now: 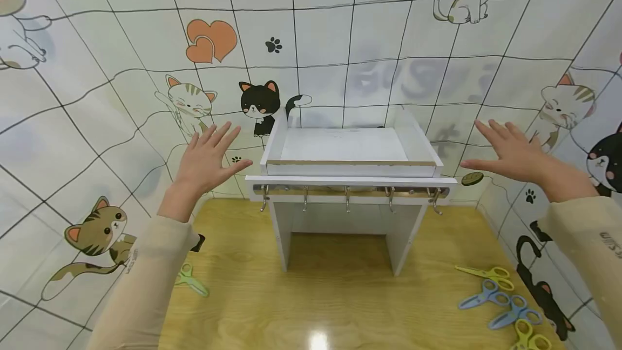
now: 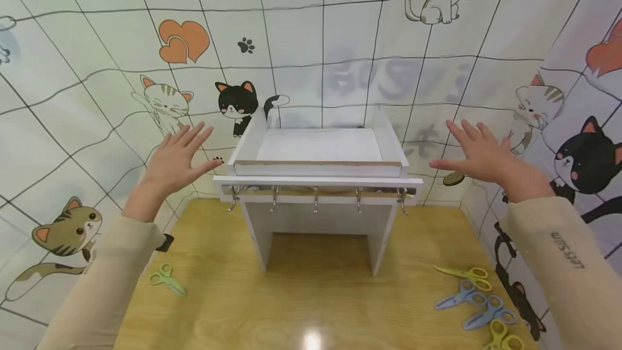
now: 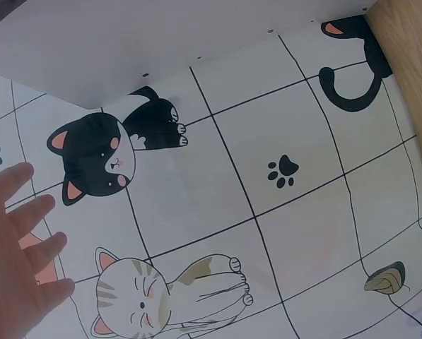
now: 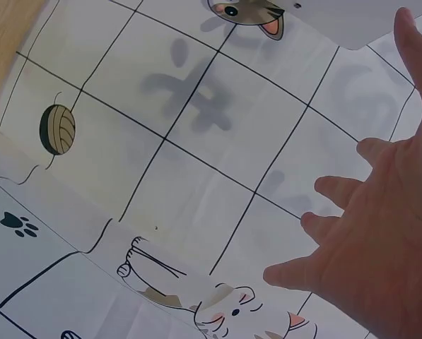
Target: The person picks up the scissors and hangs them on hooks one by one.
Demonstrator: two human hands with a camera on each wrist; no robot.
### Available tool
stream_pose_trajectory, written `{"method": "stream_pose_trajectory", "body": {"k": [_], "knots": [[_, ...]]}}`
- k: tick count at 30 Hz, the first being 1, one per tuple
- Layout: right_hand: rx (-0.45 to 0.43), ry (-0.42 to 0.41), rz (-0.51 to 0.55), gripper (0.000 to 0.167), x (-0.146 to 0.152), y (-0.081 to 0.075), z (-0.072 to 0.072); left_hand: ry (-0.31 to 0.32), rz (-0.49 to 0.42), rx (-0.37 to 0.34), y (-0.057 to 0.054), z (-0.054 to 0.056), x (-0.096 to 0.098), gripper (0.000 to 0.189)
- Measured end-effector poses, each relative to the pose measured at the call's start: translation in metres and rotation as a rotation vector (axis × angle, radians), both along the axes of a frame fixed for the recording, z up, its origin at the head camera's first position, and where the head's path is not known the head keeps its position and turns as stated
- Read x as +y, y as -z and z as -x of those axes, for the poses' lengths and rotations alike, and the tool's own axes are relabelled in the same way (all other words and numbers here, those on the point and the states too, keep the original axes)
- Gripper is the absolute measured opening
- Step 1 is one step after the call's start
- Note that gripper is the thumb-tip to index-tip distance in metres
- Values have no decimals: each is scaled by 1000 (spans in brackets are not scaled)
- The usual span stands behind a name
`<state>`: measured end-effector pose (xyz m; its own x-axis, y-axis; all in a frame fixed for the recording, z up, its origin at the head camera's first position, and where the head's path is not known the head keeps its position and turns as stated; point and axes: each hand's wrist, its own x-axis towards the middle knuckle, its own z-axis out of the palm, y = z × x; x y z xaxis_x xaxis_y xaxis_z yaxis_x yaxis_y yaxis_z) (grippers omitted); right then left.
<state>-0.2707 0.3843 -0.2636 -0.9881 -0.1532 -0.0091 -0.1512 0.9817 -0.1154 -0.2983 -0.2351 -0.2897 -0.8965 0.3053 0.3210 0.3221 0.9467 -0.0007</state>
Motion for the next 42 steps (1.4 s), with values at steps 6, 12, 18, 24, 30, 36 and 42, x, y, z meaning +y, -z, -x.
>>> {"method": "stream_pose_trajectory", "body": {"k": [6, 12, 18, 24, 30, 36, 42], "knots": [[-8, 2, 9, 112, 2, 6, -1, 87, -18, 59, -3, -4, 9, 84], [-2, -17, 13, 112, 4, 7, -1, 162, -37, 127, -7, -9, 19, 75], [-2, -18, 5, 113, 6, 6, 0, 260, -71, 181, -15, -15, 30, 71], [10, -45, -3, 110, 5, 11, 0, 362, -143, 218, -15, -24, 42, 66], [24, -51, -26, 108, 5, 18, -4, 457, -203, 236, -13, -31, 49, 61], [28, -74, 3, 108, 6, 22, -8, 548, -246, 262, -6, -29, 50, 59], [22, -117, 47, 100, 6, 27, -13, 605, -262, 307, 3, -28, 50, 51]]}}
